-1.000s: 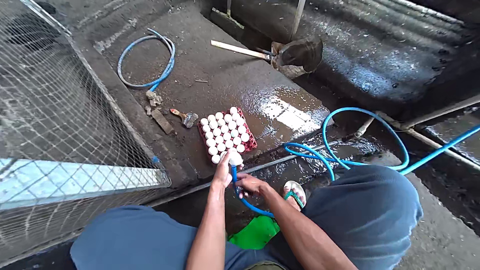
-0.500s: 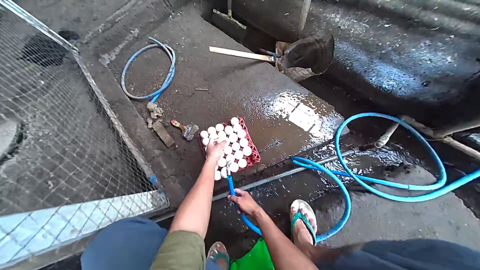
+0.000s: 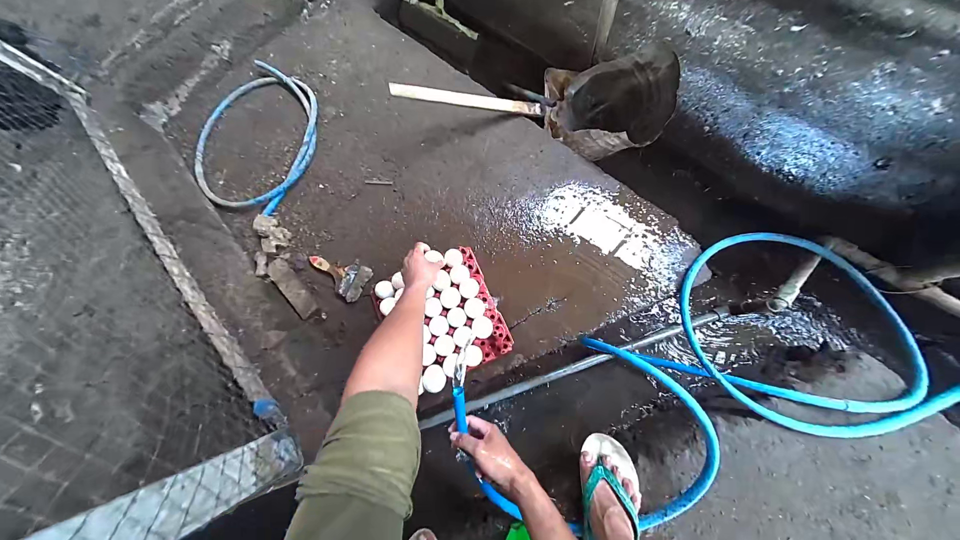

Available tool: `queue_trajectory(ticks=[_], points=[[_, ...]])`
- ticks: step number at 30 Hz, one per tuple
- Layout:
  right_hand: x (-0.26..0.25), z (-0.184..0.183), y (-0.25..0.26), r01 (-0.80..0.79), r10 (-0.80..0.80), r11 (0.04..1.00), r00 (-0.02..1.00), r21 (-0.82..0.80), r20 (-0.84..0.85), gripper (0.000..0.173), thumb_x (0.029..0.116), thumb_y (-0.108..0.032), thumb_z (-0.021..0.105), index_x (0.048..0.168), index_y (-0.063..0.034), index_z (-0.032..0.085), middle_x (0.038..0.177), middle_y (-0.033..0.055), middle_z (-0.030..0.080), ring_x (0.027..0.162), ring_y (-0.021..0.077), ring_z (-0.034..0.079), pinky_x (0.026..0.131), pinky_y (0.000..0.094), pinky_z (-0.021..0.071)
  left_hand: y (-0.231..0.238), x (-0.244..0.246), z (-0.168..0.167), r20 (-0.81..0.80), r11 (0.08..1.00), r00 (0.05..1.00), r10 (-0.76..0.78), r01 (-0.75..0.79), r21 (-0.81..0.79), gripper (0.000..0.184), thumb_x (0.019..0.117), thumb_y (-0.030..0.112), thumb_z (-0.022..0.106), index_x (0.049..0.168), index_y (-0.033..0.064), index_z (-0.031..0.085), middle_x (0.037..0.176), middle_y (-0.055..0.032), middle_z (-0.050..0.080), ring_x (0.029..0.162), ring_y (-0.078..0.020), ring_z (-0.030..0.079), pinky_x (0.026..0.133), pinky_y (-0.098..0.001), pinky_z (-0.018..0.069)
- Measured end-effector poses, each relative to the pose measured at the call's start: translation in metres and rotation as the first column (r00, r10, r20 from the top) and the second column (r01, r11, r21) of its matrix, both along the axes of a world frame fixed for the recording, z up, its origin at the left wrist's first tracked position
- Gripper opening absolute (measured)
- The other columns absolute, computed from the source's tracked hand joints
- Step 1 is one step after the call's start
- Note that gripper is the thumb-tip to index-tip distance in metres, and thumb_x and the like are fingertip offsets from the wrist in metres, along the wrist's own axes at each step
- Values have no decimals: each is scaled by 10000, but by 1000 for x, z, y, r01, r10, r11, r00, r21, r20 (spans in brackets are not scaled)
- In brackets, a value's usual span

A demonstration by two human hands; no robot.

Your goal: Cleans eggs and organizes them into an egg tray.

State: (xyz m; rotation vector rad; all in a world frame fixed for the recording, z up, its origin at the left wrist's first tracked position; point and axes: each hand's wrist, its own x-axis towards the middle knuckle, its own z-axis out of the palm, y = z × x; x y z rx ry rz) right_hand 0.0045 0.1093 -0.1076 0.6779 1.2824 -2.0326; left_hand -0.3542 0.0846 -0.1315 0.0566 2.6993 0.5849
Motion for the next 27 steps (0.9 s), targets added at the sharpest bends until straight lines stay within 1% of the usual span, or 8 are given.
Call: queue_trajectory(ticks=[5,10,12,14,15,17,22,27], points=[[0,-3,-3,30,-30,999,1000,-26,5,286,1039,-230,601,1278,-77,636,927,52,639,563,77,482,490,240,406,-2,-5,-9,70,986,995,-72,82,-147,538,878,318,789,1368,157,637,1455,-255,489,1394,-463,403,1067,-671,387],[-2,-4,-6,44,-43,999,999,-22,14,283,1037,-234,609,1276,-85,638,914,47,636,551,75,477,482,236,402,-6,-1,-2,103,998,995,-15,22,-66,704,799,242,859,1443,189,580,1515,-260,415,1412,-476,361,1081,-680,365],[-2,-4,-5,48,-47,999,999,-23,20,282,1038,-230,608,1276,-83,637,913,49,636,550,76,479,480,236,403,-10,5,2,52,1000,998,24,-24,-8,701,865,274,803,1496,166,518,1523,-275,393,1406,-486,363,1089,-669,363],[-2,-3,-5,49,-49,999,999,-23,21,280,1040,-231,604,1275,-83,638,905,47,634,540,74,475,474,234,401,-18,15,10,-48,996,995,90,-89,23,497,976,272,649,1416,60,557,1441,-293,484,1351,-485,443,1078,-634,399],[-2,-3,-4,50,-49,999,999,-19,19,279,1041,-234,603,1274,-85,640,907,47,638,537,73,473,471,233,399,-23,21,13,-75,996,993,90,-91,-12,419,982,242,615,1332,13,589,1387,-289,522,1321,-475,472,1059,-629,413],[0,-4,-3,47,-47,999,999,-9,16,282,1045,-245,596,1276,-91,641,923,45,653,537,70,472,473,234,395,-36,34,12,-53,988,999,-8,-1,-155,366,948,280,663,1189,5,664,1341,-264,560,1303,-458,489,1016,-663,417],[-1,-7,-4,55,-55,998,998,-19,8,270,1045,-238,595,1268,-92,641,915,40,649,537,65,471,467,225,389,-42,41,5,51,923,987,-155,163,-349,486,878,421,780,1211,74,705,1356,-182,603,1362,-387,458,1061,-643,359],[-3,-6,-3,51,-51,999,999,-7,13,269,1044,-225,599,1268,-81,637,903,46,650,523,64,466,459,221,384,-30,33,3,86,894,988,-124,149,-423,471,856,379,801,1154,29,698,1218,-219,671,1282,-409,538,1066,-656,351]])
